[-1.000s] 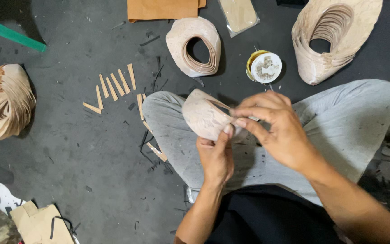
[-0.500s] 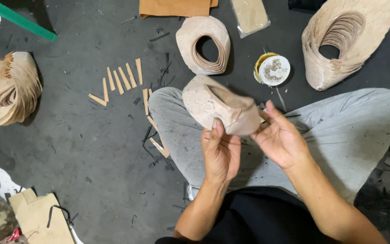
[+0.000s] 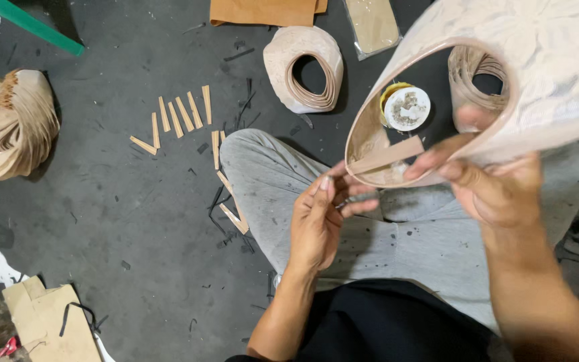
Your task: The person sits on the floor and attaches thin binding strips along the edges of lace shoe uppers, pressing the strips in place by hand and working on one upper at a time. Finished uppers are set aside with a pile of completed uppers nearby.
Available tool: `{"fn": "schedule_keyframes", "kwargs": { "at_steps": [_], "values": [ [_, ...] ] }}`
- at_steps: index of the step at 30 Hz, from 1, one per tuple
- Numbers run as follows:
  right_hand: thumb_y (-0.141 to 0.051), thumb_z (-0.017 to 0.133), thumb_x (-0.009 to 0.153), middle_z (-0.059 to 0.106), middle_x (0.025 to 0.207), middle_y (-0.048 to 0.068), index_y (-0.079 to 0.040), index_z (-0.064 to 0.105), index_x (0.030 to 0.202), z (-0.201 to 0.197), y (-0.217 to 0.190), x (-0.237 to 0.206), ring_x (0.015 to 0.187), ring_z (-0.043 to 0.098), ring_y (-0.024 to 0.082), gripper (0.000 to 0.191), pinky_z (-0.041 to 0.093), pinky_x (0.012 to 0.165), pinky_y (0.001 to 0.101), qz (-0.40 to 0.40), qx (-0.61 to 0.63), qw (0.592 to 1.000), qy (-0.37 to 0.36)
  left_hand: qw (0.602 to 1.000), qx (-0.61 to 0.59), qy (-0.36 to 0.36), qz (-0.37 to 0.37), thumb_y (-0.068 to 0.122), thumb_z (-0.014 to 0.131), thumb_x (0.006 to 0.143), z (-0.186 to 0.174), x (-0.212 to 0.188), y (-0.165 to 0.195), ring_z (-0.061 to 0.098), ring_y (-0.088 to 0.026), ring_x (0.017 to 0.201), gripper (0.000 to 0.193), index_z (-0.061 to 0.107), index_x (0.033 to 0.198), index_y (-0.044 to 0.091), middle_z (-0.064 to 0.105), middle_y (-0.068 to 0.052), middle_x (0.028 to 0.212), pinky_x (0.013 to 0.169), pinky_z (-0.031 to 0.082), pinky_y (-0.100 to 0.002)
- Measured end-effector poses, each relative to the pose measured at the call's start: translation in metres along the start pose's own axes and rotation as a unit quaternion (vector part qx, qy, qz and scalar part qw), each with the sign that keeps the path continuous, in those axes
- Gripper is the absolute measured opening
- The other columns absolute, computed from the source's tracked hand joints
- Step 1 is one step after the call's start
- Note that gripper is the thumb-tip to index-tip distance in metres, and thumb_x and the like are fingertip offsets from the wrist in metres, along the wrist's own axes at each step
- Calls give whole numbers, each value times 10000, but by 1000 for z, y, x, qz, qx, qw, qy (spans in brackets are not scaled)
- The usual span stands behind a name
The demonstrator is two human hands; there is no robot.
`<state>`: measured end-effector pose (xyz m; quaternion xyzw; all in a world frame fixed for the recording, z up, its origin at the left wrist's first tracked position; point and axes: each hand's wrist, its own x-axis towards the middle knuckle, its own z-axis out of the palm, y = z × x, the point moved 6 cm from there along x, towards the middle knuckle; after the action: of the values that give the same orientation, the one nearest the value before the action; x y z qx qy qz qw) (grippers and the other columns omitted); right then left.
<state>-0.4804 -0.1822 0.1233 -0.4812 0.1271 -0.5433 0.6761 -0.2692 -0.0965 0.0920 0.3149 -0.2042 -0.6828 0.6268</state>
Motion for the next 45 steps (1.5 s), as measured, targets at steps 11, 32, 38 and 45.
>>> {"fn": "schedule_keyframes", "kwargs": {
  "at_steps": [11,32,38,45],
  "values": [
    [-368,530,1053,733,1130,115,-86,629,1234,108,-69,34,1108,749,261,349,618,981,438,3,-247,944,-220,998,-64,-21,2,128,647,983,-10,0,-11,727,-232,949,224,650,1154,-18,710,-120,1007,872,648,-438],
    [-200,831,807,746,948,29,-80,697,950,107,-63,-2,820,732,156,229,564,642,274,74,-628,754,-182,974,201,99,31,31,643,1009,5,-33,-6,748,-193,851,221,701,1178,-97,757,-144,983,770,640,-319],
    [-240,808,796,765,909,7,-103,721,926,102,-59,2,766,731,157,208,553,615,304,130,-634,736,-198,974,210,72,33,11,629,1027,10,-36,-5,729,-182,897,247,691,1242,-95,754,-145,1046,815,629,-305],
    [-265,774,799,770,910,13,-101,728,932,108,-52,11,747,711,191,216,530,644,339,135,-644,722,-214,988,143,51,25,76,601,1059,6,-37,-16,727,-200,994,285,655,1280,-96,725,-144,1142,874,646,-352]
  ]
}}
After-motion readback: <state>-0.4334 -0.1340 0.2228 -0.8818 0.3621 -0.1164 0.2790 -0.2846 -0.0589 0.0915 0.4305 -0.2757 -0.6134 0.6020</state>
